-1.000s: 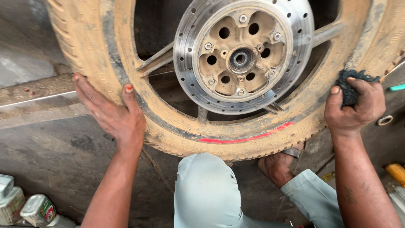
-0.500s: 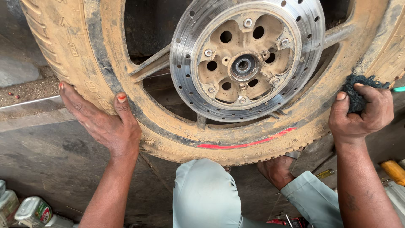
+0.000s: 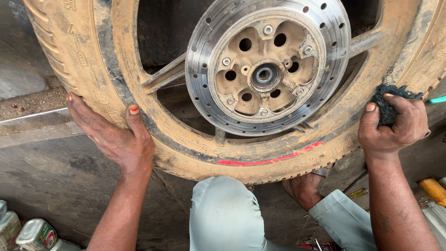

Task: The person wipes the central hub of a motorcycle wheel with a cloth and then uses a hammer and a metal punch to strike the assembly components.

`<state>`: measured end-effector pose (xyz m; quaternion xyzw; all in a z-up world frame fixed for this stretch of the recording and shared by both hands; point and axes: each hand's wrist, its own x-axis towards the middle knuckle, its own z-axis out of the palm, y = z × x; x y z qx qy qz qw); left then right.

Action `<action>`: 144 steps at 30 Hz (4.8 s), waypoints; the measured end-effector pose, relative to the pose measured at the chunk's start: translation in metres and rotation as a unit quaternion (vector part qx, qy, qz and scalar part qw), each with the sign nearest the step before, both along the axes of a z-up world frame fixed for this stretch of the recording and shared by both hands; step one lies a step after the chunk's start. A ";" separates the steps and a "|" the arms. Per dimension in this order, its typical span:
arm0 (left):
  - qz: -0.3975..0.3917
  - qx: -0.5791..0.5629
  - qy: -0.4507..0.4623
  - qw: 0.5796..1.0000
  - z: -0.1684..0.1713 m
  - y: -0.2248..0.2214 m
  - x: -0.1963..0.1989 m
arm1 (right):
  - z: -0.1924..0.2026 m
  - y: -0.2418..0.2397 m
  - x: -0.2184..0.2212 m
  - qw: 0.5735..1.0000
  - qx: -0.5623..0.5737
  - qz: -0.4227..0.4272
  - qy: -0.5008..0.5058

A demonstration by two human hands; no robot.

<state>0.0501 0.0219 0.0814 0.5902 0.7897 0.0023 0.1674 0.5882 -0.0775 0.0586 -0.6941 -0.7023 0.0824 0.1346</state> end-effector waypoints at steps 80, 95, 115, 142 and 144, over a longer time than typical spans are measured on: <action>-0.005 0.066 0.042 0.997 -0.004 0.006 0.012 | 0.023 0.029 -0.034 0.997 0.072 -0.020 0.011; 0.022 0.044 0.022 0.999 0.020 0.016 0.027 | 0.038 0.035 -0.044 0.997 0.057 -0.045 0.012; -0.020 0.077 0.041 0.996 0.003 0.006 0.016 | 0.036 0.036 -0.042 0.997 0.053 -0.044 0.020; 0.017 0.035 0.041 0.998 0.010 0.015 0.020 | 0.029 0.032 -0.038 0.998 0.040 -0.049 -0.001; 0.012 0.045 0.037 0.998 0.012 0.015 0.019 | 0.029 0.032 -0.038 0.998 0.049 -0.036 -0.002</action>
